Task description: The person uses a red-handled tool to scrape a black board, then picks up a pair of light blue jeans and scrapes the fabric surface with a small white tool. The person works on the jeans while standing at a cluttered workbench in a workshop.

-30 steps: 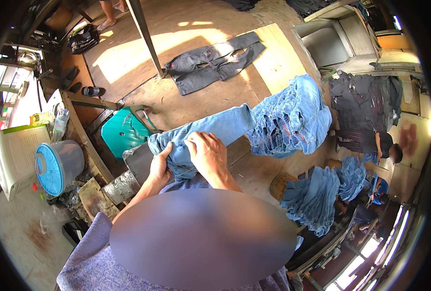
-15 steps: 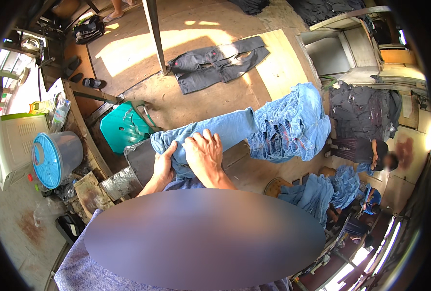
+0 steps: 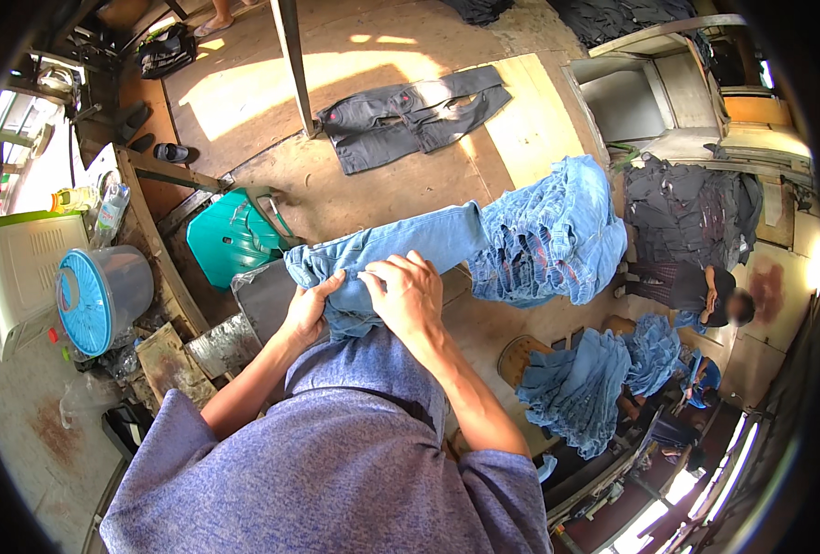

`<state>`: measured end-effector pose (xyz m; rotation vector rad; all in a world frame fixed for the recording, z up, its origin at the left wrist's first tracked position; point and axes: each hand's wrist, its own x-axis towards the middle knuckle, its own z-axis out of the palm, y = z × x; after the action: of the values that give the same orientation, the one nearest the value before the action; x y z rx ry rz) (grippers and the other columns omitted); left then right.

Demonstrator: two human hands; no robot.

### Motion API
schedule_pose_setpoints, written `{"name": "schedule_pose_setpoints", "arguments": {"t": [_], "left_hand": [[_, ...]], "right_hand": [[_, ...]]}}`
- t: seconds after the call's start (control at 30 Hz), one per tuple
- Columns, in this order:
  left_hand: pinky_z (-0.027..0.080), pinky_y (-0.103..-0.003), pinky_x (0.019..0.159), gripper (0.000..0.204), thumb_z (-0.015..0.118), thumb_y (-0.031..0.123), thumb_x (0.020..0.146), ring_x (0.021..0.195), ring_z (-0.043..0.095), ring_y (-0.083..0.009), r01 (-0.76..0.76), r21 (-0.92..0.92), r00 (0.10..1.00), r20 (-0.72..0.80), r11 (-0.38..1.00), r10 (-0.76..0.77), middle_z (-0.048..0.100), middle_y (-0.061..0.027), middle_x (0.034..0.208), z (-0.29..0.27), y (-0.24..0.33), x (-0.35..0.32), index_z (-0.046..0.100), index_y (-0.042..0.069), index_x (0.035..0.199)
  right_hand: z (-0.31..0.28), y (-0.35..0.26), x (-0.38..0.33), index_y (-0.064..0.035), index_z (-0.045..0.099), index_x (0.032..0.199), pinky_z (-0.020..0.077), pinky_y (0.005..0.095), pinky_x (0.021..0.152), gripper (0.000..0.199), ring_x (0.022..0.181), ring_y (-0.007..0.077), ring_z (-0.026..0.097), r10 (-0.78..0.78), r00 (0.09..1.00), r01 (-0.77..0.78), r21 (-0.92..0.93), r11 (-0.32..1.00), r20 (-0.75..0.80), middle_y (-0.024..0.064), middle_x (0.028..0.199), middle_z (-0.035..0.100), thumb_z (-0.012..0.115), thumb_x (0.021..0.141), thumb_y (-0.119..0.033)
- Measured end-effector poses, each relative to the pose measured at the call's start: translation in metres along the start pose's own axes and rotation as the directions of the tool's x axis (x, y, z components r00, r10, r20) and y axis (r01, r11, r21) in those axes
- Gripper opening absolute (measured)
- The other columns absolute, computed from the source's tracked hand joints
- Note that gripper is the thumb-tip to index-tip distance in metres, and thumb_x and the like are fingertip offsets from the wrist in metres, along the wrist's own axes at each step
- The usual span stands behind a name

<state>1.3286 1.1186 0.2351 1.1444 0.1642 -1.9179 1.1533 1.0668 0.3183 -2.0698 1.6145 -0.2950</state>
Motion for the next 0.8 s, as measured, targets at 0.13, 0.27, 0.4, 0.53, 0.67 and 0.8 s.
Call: {"name": "schedule_pose_setpoints", "arguments": {"t": [0.13, 0.27, 0.4, 0.53, 0.67, 0.8], "left_hand": [[0.062, -0.040, 0.091, 0.034, 0.078, 0.010, 0.097, 0.104, 0.073, -0.0221, -0.070, 0.003, 0.995, -0.068, 0.998, 0.070, 0.075, -0.0101, 0.118, 0.000, -0.009, 0.003, 0.067, 0.004, 0.129], [0.061, -0.037, 0.088, 0.028, 0.078, 0.009, 0.096, 0.100, 0.073, -0.0193, -0.130, 0.025, 0.989, -0.074, 0.991, 0.132, 0.076, -0.0082, 0.114, -0.001, -0.014, 0.005, 0.071, 0.004, 0.123], [0.061, -0.036, 0.089, 0.024, 0.078, 0.010, 0.096, 0.098, 0.073, -0.0180, -0.108, 0.049, 0.990, -0.085, 0.993, 0.112, 0.077, -0.0072, 0.111, -0.001, -0.014, 0.005, 0.072, 0.003, 0.119], [0.061, -0.036, 0.088, 0.022, 0.079, 0.010, 0.096, 0.097, 0.073, -0.0175, -0.158, 0.057, 0.982, -0.093, 0.986, 0.163, 0.077, -0.0066, 0.107, -0.001, -0.016, 0.007, 0.073, 0.004, 0.116], [0.061, -0.036, 0.089, 0.025, 0.079, 0.010, 0.096, 0.098, 0.073, -0.0181, -0.131, 0.072, 0.985, -0.102, 0.989, 0.138, 0.077, -0.0072, 0.109, -0.004, -0.016, 0.008, 0.072, 0.003, 0.119], [0.060, -0.043, 0.101, 0.039, 0.073, 0.019, 0.101, 0.113, 0.073, -0.0281, 0.059, -0.039, 0.998, -0.011, 0.997, -0.060, 0.073, -0.0165, 0.127, 0.001, -0.011, 0.013, 0.065, -0.001, 0.133]], "right_hand": [[0.014, -0.006, -0.006, -0.0132, 0.080, 0.089, 0.0513, 0.0418, 0.081, 0.012, 0.085, 0.0260, 0.066, -0.079, 0.995, 0.079, 0.001, 0.997, -0.063, 0.0025, 0.085, 0.075, 0.080, 0.089, -0.025], [0.016, -0.009, -0.006, -0.0144, 0.079, 0.088, 0.0465, 0.0428, 0.081, 0.015, 0.088, 0.0239, 0.064, -0.085, 0.991, 0.046, -0.329, 0.943, -0.105, 0.0010, 0.084, 0.074, 0.075, 0.092, -0.029], [0.012, -0.009, -0.005, -0.0139, 0.082, 0.091, 0.0467, 0.0418, 0.080, 0.016, 0.086, 0.0238, 0.064, -0.158, 0.987, 0.152, -0.169, 0.974, -0.028, 0.0011, 0.086, 0.074, 0.078, 0.091, -0.029], [0.015, -0.013, -0.005, -0.0158, 0.082, 0.092, 0.0466, 0.0417, 0.080, 0.015, 0.086, 0.0229, 0.064, -0.094, 0.987, 0.042, -0.361, 0.932, -0.127, -0.0006, 0.086, 0.074, 0.078, 0.091, -0.030], [0.010, -0.009, -0.003, -0.0154, 0.082, 0.091, 0.0472, 0.0409, 0.080, 0.014, 0.086, 0.0235, 0.065, -0.145, 0.989, 0.139, -0.208, 0.968, -0.010, 0.0014, 0.086, 0.075, 0.079, 0.091, -0.029], [-0.016, 0.026, 0.005, -0.0136, 0.081, 0.086, 0.0496, 0.0403, 0.080, 0.013, 0.080, 0.0247, 0.069, 0.047, 0.973, -0.081, -0.143, 0.986, -0.227, 0.0031, 0.086, 0.079, 0.079, 0.092, -0.025]]}}
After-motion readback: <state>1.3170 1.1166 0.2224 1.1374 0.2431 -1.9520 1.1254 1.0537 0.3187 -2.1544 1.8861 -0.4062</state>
